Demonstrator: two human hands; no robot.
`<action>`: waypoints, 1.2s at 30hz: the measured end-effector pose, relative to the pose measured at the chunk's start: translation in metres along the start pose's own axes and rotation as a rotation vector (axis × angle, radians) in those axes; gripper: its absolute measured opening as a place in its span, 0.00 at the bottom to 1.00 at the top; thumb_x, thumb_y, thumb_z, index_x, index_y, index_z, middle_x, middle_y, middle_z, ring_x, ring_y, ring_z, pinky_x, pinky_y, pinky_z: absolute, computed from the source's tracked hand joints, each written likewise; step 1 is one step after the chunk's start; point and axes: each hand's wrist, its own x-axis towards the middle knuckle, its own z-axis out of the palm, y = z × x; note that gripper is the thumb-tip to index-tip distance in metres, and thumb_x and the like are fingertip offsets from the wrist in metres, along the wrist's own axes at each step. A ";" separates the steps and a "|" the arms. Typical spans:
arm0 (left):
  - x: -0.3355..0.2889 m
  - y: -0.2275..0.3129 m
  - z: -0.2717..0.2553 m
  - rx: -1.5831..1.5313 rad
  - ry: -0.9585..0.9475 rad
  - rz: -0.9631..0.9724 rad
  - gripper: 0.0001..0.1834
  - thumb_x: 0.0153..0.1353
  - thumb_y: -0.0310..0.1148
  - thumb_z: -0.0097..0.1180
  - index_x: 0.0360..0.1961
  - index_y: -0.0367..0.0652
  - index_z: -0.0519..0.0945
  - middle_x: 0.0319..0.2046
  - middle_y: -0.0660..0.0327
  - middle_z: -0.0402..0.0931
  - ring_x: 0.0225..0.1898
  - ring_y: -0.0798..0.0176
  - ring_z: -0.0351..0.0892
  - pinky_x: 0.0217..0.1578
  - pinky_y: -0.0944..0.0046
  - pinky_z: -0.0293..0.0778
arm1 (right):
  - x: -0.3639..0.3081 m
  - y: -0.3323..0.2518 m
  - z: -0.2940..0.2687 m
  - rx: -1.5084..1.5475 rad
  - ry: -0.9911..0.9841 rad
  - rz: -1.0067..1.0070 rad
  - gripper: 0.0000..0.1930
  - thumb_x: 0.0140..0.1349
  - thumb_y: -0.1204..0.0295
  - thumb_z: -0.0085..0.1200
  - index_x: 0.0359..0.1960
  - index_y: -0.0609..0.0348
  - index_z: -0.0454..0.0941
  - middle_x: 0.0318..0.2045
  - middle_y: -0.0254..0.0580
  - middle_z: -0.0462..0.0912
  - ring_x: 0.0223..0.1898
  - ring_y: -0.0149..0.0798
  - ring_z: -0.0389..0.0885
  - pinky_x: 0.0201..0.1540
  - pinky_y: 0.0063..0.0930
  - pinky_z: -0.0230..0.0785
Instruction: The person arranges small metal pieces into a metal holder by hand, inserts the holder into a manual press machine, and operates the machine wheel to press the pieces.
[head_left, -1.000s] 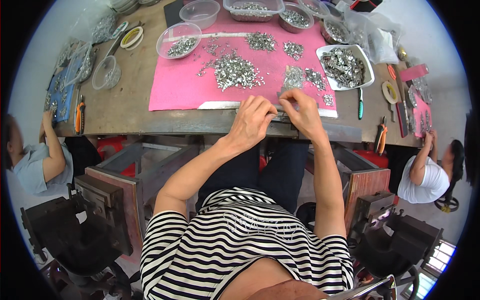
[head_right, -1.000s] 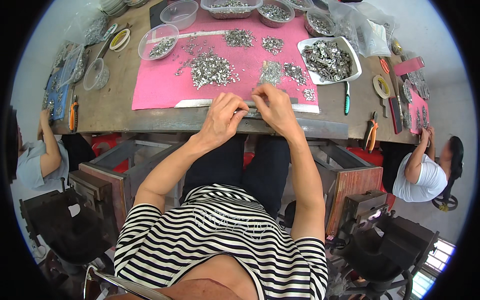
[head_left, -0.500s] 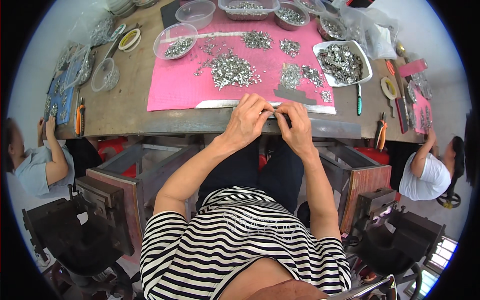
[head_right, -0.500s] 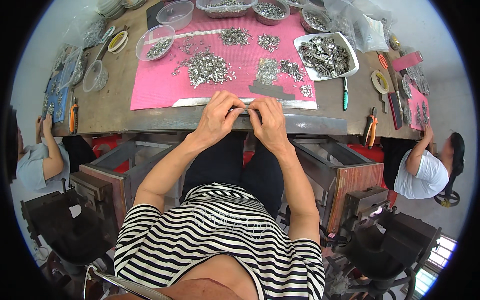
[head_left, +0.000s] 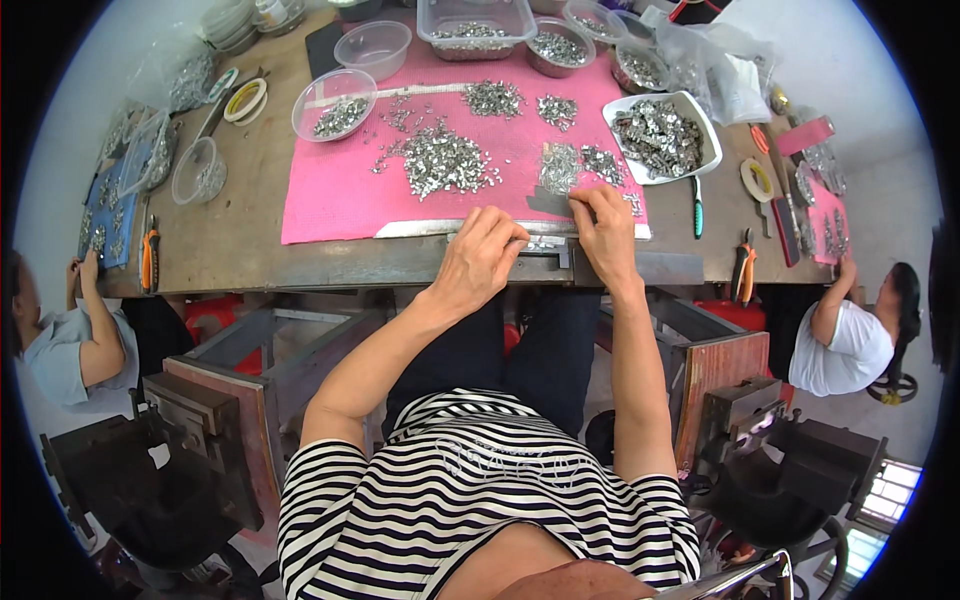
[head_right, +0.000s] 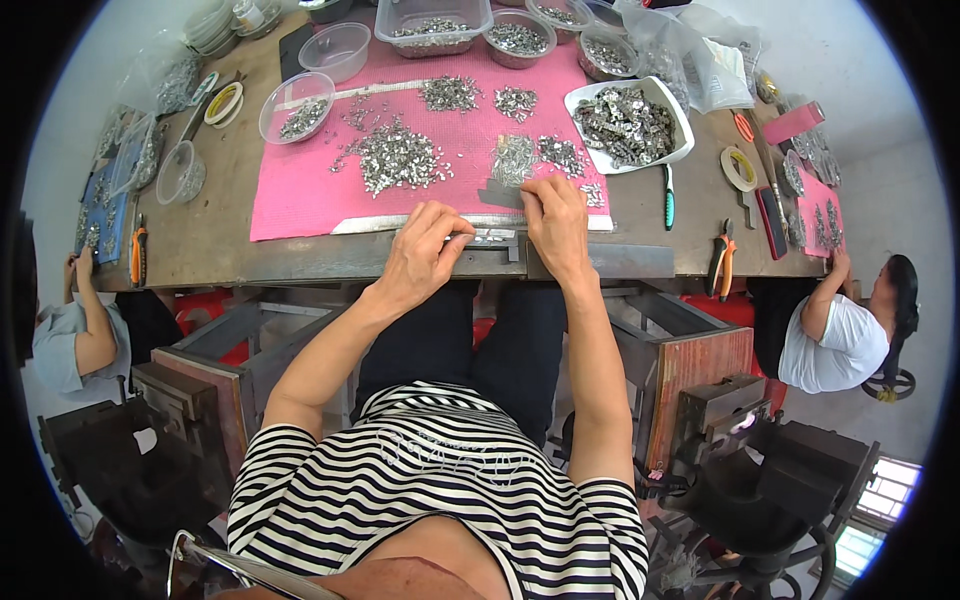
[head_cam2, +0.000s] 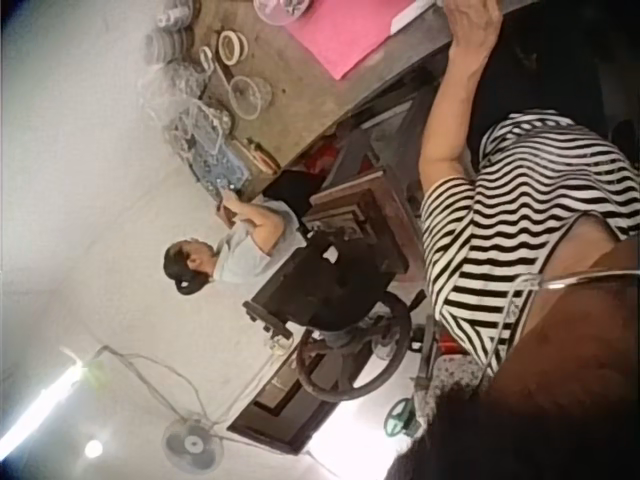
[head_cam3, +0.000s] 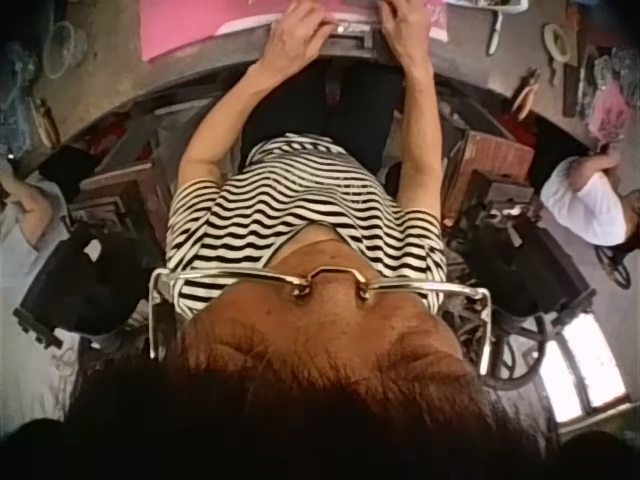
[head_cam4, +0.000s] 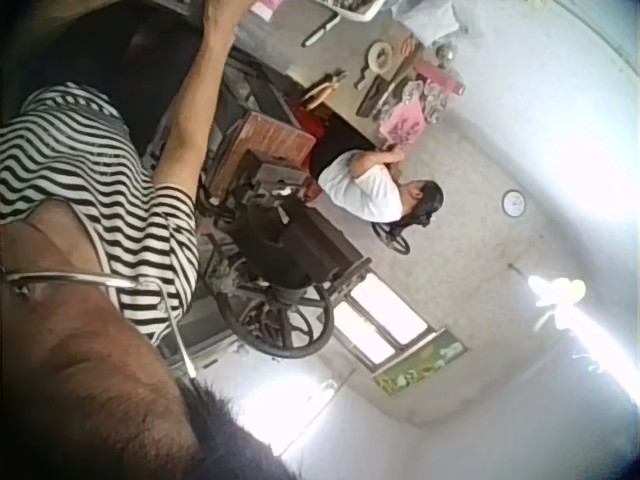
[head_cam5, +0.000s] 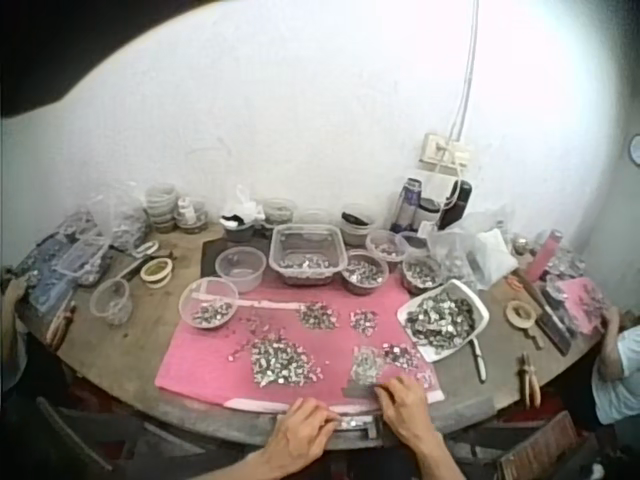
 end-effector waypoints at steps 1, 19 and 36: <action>-0.001 0.000 0.000 -0.010 0.001 -0.009 0.05 0.58 0.21 0.62 0.35 0.37 0.79 0.33 0.56 0.72 0.36 0.50 0.71 0.39 0.54 0.70 | 0.002 0.002 0.002 -0.017 -0.019 -0.011 0.05 0.59 0.76 0.63 0.36 0.58 0.84 0.32 0.41 0.79 0.38 0.46 0.78 0.46 0.40 0.64; -0.001 0.005 0.002 0.143 0.004 0.058 0.07 0.56 0.22 0.63 0.36 0.38 0.80 0.36 0.56 0.74 0.38 0.52 0.74 0.39 0.55 0.75 | 0.016 0.017 0.014 -0.122 -0.080 -0.157 0.05 0.62 0.76 0.59 0.36 0.59 0.76 0.33 0.43 0.78 0.38 0.48 0.78 0.44 0.41 0.63; -0.014 -0.004 -0.002 0.194 0.003 0.098 0.15 0.56 0.27 0.69 0.45 0.40 0.84 0.42 0.55 0.81 0.45 0.51 0.81 0.55 0.47 0.74 | -0.032 -0.040 -0.003 0.317 -0.136 -0.018 0.04 0.66 0.83 0.53 0.38 0.64 0.71 0.37 0.48 0.78 0.37 0.47 0.77 0.43 0.35 0.70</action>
